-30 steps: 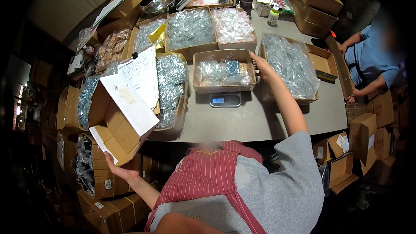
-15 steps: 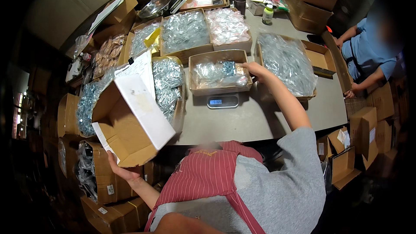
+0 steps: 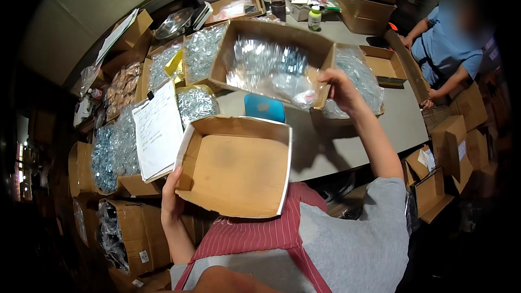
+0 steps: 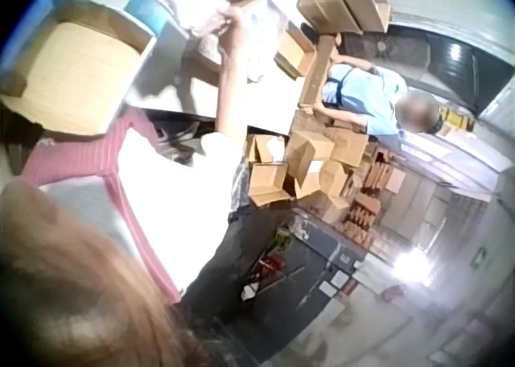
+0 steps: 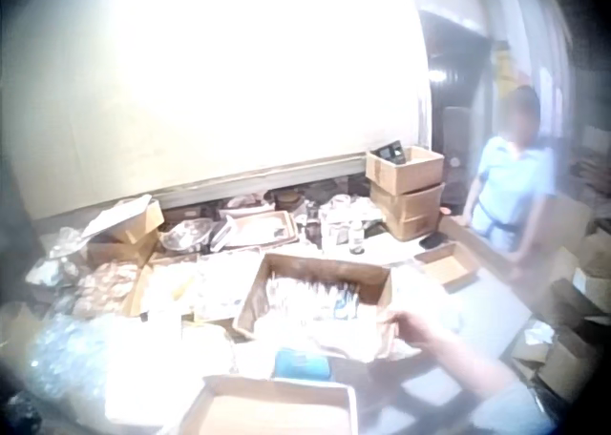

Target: The person handles small metallic items, places them into clear plastic bags, and arranges the bags into cardboard boxes. The person also moves boxes and uses a digital scale to weigh items during the process.

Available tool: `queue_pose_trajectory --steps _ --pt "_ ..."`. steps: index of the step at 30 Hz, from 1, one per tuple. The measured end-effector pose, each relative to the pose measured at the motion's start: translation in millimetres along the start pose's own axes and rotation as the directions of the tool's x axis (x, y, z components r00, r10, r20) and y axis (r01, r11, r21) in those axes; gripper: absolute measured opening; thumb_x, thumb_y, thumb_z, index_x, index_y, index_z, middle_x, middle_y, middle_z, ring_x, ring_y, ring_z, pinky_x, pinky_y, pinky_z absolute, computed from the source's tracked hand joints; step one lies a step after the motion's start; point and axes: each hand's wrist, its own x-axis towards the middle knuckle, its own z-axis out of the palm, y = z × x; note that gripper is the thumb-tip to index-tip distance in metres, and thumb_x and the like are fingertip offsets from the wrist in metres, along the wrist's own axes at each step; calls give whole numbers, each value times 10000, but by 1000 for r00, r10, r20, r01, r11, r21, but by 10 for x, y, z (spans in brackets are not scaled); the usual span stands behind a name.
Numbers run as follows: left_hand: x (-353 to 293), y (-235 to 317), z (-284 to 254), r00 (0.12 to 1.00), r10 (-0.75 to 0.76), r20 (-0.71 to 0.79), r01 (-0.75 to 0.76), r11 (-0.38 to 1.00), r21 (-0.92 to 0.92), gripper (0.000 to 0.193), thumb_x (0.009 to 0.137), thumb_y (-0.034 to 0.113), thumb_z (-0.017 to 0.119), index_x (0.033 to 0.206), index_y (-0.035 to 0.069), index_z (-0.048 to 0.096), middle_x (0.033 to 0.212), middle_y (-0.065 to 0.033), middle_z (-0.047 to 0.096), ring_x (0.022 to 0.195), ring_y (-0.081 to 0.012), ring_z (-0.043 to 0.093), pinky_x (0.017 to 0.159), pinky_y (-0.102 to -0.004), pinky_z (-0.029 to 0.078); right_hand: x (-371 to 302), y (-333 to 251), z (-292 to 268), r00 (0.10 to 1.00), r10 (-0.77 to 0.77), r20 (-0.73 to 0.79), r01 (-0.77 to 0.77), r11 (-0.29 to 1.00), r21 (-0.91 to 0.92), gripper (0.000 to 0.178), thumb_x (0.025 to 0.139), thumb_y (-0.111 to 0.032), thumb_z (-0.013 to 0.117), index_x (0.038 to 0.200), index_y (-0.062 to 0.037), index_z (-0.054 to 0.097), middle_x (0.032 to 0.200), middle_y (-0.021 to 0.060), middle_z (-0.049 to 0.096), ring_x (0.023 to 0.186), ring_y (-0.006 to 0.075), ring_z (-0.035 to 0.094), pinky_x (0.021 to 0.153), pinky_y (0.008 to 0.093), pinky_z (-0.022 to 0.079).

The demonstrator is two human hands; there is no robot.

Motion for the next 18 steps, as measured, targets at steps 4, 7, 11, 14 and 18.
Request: queue_pose_trajectory --steps 4,7,11,14,18 --pt "544 58 314 973 -177 146 156 977 146 524 959 386 558 1305 -7 542 1186 -129 636 1038 -222 632 925 -359 481 -330 -646 142 941 -339 16 332 912 -242 567 671 -224 738 1158 -30 521 972 53 613 828 158 609 740 275 501" --pt "850 99 672 940 -263 216 231 959 162 500 938 364 558 1271 -8 532 1093 -143 628 950 -255 655 713 -410 576 -496 -771 364 789 -602 126 612 747 -261 807 615 -144 780 1321 16 423 1132 106 604 1036 205 610 917 314 494" --pt "1100 37 852 922 -178 345 149 983 111 465 912 289 533 1263 -16 510 1067 -149 640 892 -279 670 649 -435 612 -752 -651 449 630 -734 253 628 292 -721 871 614 -130 844 1344 6 389 1206 148 572 1106 244 619 963 343 490" --pt "1130 -166 888 897 -186 401 201 980 4 485 926 229 439 1333 -32 466 1175 -201 619 994 -350 667 693 -465 613 -795 -510 292 584 -726 364 632 124 -765 941 571 -193 867 1337 24 365 1210 166 513 1066 258 584 902 359 496" --pt "1111 -276 935 902 -146 407 163 987 -8 498 972 192 329 1429 3 388 1264 -206 582 1047 -396 651 744 -505 615 -852 -497 286 355 -763 540 758 -104 -644 957 611 -299 875 1333 60 360 1228 219 468 1096 338 549 945 411 469"
